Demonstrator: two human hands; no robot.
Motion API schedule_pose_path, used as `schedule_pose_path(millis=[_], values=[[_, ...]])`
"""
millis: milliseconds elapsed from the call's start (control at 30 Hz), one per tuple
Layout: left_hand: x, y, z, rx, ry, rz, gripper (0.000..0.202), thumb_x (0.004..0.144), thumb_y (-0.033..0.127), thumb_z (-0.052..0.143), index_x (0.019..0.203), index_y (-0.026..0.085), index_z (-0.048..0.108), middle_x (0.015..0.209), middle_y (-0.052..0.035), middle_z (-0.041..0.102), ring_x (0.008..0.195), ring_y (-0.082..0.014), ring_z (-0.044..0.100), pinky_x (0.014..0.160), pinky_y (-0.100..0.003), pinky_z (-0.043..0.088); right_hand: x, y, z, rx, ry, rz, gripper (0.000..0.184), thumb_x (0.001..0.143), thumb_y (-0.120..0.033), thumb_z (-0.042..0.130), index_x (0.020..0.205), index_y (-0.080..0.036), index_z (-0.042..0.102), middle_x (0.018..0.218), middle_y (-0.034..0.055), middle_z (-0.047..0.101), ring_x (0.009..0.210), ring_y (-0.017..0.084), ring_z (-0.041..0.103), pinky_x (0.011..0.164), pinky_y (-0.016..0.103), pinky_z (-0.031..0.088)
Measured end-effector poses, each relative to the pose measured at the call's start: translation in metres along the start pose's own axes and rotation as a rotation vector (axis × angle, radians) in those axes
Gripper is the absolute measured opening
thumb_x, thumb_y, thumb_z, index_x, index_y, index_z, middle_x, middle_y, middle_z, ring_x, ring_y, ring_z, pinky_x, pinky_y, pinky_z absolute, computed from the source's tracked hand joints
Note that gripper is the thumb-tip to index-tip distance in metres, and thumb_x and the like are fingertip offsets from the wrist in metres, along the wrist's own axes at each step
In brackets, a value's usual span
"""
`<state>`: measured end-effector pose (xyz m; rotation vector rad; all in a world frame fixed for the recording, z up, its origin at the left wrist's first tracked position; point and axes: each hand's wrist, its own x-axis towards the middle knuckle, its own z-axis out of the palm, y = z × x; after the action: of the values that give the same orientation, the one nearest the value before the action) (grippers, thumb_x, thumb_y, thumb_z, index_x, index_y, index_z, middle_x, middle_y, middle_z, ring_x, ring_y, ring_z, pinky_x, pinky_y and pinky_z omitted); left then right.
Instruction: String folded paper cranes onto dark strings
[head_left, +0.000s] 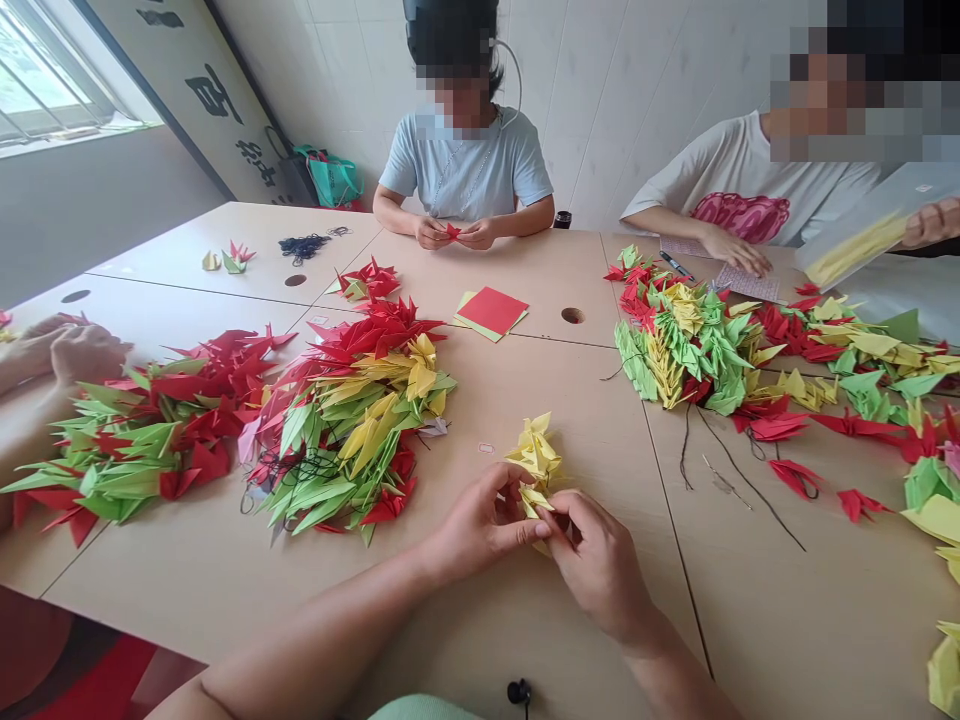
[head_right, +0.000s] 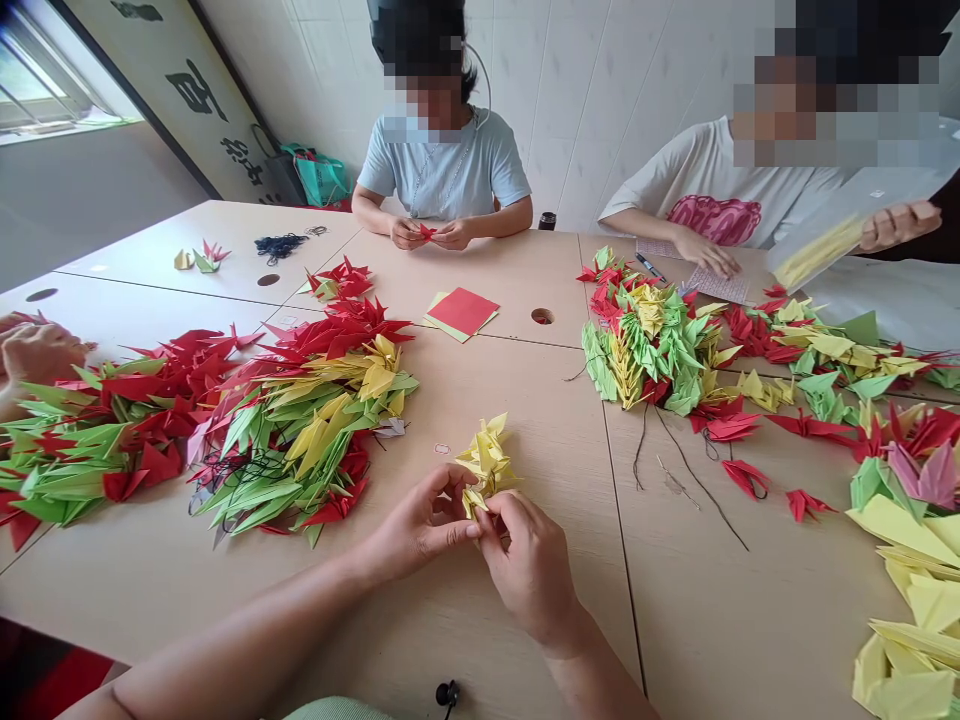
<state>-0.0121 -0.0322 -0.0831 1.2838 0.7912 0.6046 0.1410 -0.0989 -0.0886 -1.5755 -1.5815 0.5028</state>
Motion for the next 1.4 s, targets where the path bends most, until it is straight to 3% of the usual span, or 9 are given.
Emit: schedule_pose_path(millis=[267, 567, 733, 1000, 1167, 1400], values=[[0.001, -0.005, -0.001, -0.005, 0.046, 0.012, 0.018, 0.086, 0.033, 0.058, 0.092, 0.015, 0.056, 0.084, -0.0031, 0.056, 0.075, -0.0144, 0.054, 0.07, -0.029, 0.047, 0.002, -0.006, -0.002, 0.121, -0.066, 0.21, 0.016, 0.088, -0.03, 0.053, 0.077, -0.02, 0.059, 0.064, 0.0015, 0.064, 0.054, 0.014, 0.057, 0.052, 0.022, 0.046], [0.0, 0.001, -0.004, 0.052, 0.052, 0.083, 0.007, 0.078, 0.016, 0.059, 0.075, 0.015, 0.065, 0.074, -0.0025, 0.061, 0.072, -0.0153, 0.055, 0.069, -0.027, 0.045, 0.008, -0.004, -0.009, 0.292, -0.207, 0.384, 0.026, 0.087, -0.041, 0.052, 0.085, -0.017, 0.062, 0.067, 0.0018, 0.063, 0.058, 0.015, 0.057, 0.053, 0.023, 0.046], [0.0, 0.002, -0.004, 0.028, 0.04, 0.094, 0.003, 0.074, 0.018, 0.069, 0.073, 0.016, 0.071, 0.076, -0.0039, 0.064, 0.076, -0.0166, 0.057, 0.071, -0.027, 0.044, 0.01, -0.005, -0.013, 0.345, -0.255, 0.411, 0.028, 0.086, -0.044, 0.054, 0.079, -0.018, 0.061, 0.065, 0.0005, 0.059, 0.059, 0.014, 0.053, 0.054, 0.024, 0.044], [0.003, 0.001, -0.004, -0.184, 0.035, -0.01, 0.032, 0.071, 0.041, 0.079, 0.073, 0.014, 0.062, 0.072, -0.0007, 0.061, 0.068, -0.0132, 0.055, 0.067, -0.026, 0.044, 0.009, -0.005, -0.013, 0.429, -0.304, 0.449, 0.031, 0.086, -0.048, 0.054, 0.077, -0.018, 0.057, 0.062, -0.003, 0.048, 0.057, 0.013, 0.045, 0.052, 0.023, 0.039], [0.005, -0.005, -0.005, -0.274, 0.016, -0.038, 0.038, 0.065, 0.038, 0.084, 0.07, 0.015, 0.054, 0.069, 0.0031, 0.055, 0.065, -0.0096, 0.051, 0.065, -0.023, 0.041, 0.008, -0.006, -0.012, 0.483, -0.338, 0.455, 0.039, 0.088, -0.055, 0.052, 0.081, -0.018, 0.057, 0.062, -0.0041, 0.046, 0.057, 0.012, 0.042, 0.052, 0.023, 0.038], [0.003, -0.004, -0.005, -0.321, -0.047, -0.071, 0.039, 0.063, 0.035, 0.086, 0.069, 0.014, 0.054, 0.069, 0.0023, 0.056, 0.066, -0.0105, 0.053, 0.064, -0.024, 0.041, 0.009, -0.006, -0.013, 0.525, -0.357, 0.47, 0.042, 0.084, -0.06, 0.057, 0.076, -0.018, 0.056, 0.059, -0.0041, 0.048, 0.055, 0.012, 0.043, 0.052, 0.024, 0.037]])
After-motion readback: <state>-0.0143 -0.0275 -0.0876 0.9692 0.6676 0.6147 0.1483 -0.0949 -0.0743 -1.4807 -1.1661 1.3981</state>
